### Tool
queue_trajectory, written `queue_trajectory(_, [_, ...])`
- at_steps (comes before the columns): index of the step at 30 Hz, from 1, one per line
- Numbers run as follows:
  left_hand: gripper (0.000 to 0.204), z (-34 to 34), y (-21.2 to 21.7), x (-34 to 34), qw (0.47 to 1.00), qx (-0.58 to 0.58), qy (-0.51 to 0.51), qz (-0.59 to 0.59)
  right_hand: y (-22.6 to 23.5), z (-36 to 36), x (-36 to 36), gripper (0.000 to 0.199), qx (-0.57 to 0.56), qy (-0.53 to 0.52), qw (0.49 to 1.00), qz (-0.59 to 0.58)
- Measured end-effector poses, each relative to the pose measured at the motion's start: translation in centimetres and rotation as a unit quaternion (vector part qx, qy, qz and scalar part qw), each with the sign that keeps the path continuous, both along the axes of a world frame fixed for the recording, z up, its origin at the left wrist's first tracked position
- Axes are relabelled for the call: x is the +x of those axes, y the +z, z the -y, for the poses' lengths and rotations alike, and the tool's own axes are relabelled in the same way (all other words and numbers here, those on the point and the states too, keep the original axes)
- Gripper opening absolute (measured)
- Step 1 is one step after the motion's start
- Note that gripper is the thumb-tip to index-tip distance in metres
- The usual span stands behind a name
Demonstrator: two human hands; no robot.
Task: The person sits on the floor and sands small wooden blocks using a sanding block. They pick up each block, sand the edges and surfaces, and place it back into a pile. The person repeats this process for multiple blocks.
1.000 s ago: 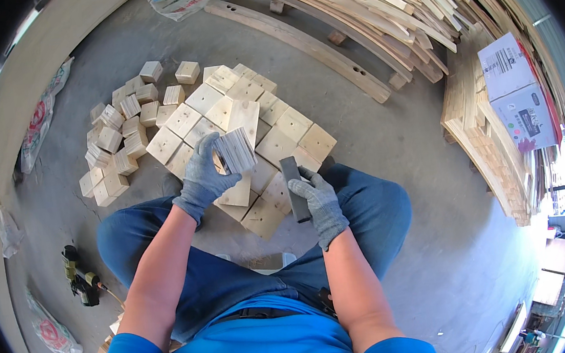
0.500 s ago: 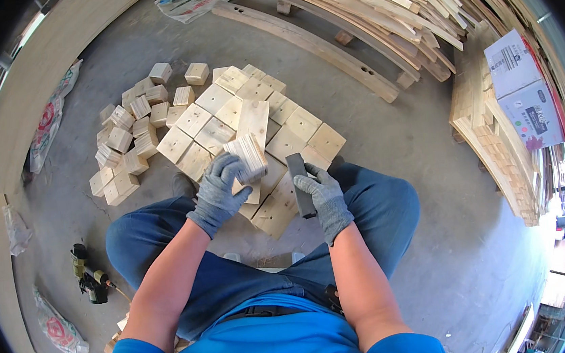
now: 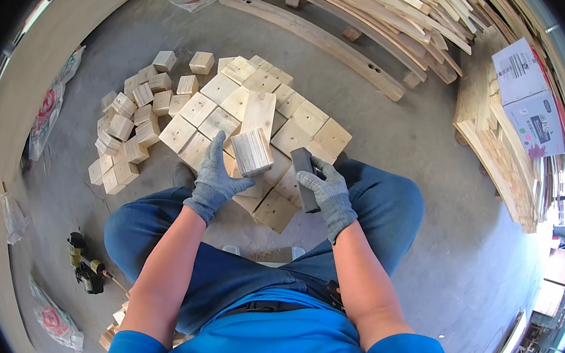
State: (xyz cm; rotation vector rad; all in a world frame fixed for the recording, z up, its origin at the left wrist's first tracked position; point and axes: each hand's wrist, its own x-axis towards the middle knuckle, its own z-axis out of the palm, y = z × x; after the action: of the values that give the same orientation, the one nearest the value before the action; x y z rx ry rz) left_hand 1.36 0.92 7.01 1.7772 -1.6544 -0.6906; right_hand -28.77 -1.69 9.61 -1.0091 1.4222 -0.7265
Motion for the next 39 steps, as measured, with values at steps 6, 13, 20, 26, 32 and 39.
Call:
queue_trajectory(6, [0.144, 1.4, 0.2, -0.2, 0.993, 0.113, 0.004, -0.015, 1.5, 1.1, 1.0, 0.071, -0.094, 0.072, 0.99, -0.081])
queue_trajectory(13, [0.121, 1.7, -0.7, -0.5, 0.993, 0.079, -0.018, -0.085, 6.0, 6.6, 4.8, 0.075, -0.284, 0.191, 0.896, -0.283])
queue_trajectory(20, [0.109, 1.4, -1.9, -0.5, 0.991, 0.04, -0.005, -0.124, 9.3, 12.6, 10.6, 0.071, -0.279, 0.265, 0.813, -0.437])
queue_trajectory(26, [0.107, 1.4, -2.3, -0.3, 0.99, 0.026, -0.012, -0.136, 7.7, 9.9, 10.5, 0.067, -0.298, 0.303, 0.769, -0.477])
queue_trajectory(32, [0.11, 1.6, -1.5, -0.3, 0.99, 0.052, -0.024, -0.131, 6.9, 4.3, 5.8, 0.069, -0.361, 0.328, 0.741, -0.461])
queue_trajectory(39, [0.112, 1.7, -1.4, -0.5, 0.989, 0.06, -0.013, -0.131, 6.7, 4.3, 3.4, 0.072, -0.344, 0.298, 0.797, -0.397])
